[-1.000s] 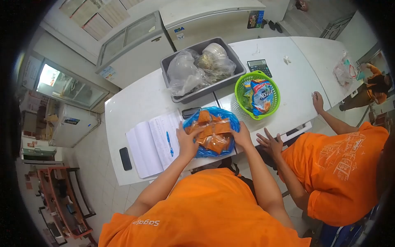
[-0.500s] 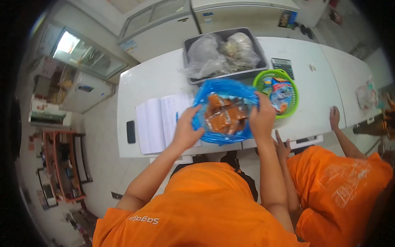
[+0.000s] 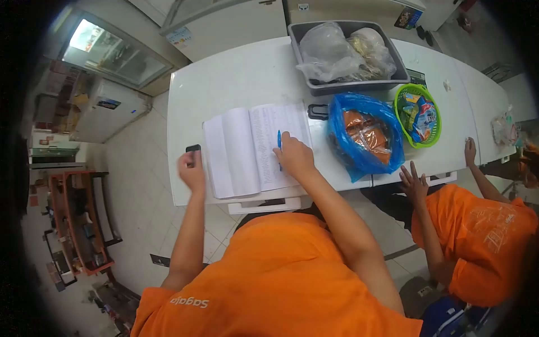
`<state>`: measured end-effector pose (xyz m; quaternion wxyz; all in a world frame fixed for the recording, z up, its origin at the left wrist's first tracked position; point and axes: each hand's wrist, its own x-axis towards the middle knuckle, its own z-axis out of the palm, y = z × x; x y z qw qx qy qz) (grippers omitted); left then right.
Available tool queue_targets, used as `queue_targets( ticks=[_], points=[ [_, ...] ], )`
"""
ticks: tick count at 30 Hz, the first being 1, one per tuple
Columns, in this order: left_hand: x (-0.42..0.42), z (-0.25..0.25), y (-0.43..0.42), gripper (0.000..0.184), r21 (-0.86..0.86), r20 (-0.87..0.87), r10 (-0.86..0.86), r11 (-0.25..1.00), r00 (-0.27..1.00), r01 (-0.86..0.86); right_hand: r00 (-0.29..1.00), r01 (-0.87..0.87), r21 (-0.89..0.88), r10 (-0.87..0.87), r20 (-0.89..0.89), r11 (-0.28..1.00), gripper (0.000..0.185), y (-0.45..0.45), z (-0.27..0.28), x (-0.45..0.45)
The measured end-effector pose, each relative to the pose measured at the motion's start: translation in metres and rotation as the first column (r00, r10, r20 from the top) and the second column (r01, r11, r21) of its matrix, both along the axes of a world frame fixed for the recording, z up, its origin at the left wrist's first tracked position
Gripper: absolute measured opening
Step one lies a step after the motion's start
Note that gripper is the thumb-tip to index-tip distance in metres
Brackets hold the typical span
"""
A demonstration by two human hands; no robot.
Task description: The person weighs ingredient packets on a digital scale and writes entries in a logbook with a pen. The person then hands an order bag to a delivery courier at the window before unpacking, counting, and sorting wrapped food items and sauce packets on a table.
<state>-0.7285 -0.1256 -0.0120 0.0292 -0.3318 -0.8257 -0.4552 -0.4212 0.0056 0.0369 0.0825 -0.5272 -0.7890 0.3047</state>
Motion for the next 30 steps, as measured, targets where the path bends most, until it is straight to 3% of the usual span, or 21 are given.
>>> queue_targets(
  ticks=[1, 3, 4, 6, 7, 8, 11, 14, 18, 21, 26, 29, 30],
  points=[
    [-0.033, -0.012, -0.014, 0.039, -0.070, -0.097, 0.166, 0.983, 0.981, -0.173, 0.998, 0.036, -0.018, -0.035, 0.049, 0.999, 0.031, 0.003, -0.016, -0.014],
    [-0.071, -0.021, -0.038, 0.054, -0.424, -0.124, 0.501, 0.754, 0.857, -0.502, 0.997, 0.044, 0.053, -0.047, 0.059, 0.998, 0.030, 0.004, -0.040, -0.022],
    [-0.087, -0.032, -0.046, 0.057, -0.482, -0.143, 0.566, 0.677, 0.812, -0.557, 0.997, 0.048, 0.088, -0.054, 0.063, 0.995, 0.030, 0.006, -0.050, -0.020],
    [-0.104, -0.053, -0.063, 0.064, -0.588, -0.207, 0.672, 0.496, 0.711, -0.640, 0.975, 0.068, -0.205, -0.109, -0.193, 0.976, 0.037, 0.011, -0.065, -0.002],
    [-0.103, -0.057, -0.067, 0.066, -0.604, -0.193, 0.628, 0.530, 0.754, -0.595, 0.936, 0.055, -0.339, -0.167, -0.311, 0.939, 0.041, 0.016, -0.070, 0.009],
    [-0.103, -0.058, -0.070, 0.067, -0.612, -0.175, 0.583, 0.567, 0.793, -0.552, 0.733, 0.050, -0.714, -0.511, -0.449, 0.699, 0.048, 0.015, -0.073, 0.021],
    [-0.106, -0.048, -0.063, 0.071, -0.683, -0.115, 0.529, 0.572, 0.841, -0.454, 0.334, 0.178, -0.768, -0.772, -0.541, 0.615, 0.030, -0.028, -0.028, 0.021],
    [-0.103, -0.040, -0.063, 0.073, -0.731, -0.118, 0.528, 0.527, 0.841, -0.434, 0.472, 0.261, -0.572, -0.619, -0.628, 0.778, 0.024, -0.057, -0.047, 0.044],
    [-0.099, -0.030, -0.054, 0.076, -0.780, -0.135, 0.516, 0.471, 0.846, -0.412, 0.458, 0.300, -0.536, -0.612, -0.645, 0.789, 0.027, -0.065, -0.068, 0.062],
    [-0.104, -0.040, -0.057, 0.077, -0.775, -0.140, 0.515, 0.475, 0.846, -0.418, 0.541, 0.319, -0.415, -0.524, -0.658, 0.852, 0.027, -0.066, -0.084, 0.067],
    [-0.103, -0.042, -0.056, 0.083, -0.775, -0.155, 0.521, 0.463, 0.839, -0.431, 0.562, 0.367, -0.343, -0.499, -0.659, 0.865, 0.014, -0.073, -0.084, 0.068],
    [-0.103, -0.041, -0.058, 0.082, -0.772, -0.151, 0.526, 0.466, 0.837, -0.432, 0.810, 0.342, 0.029, -0.279, -0.515, 0.939, 0.015, -0.079, -0.080, 0.062],
    [-0.102, -0.042, -0.056, 0.080, -0.763, -0.161, 0.525, 0.471, 0.836, -0.442, 0.838, 0.352, 0.092, -0.270, -0.474, 0.932, 0.022, -0.083, -0.078, 0.058]
  ],
)
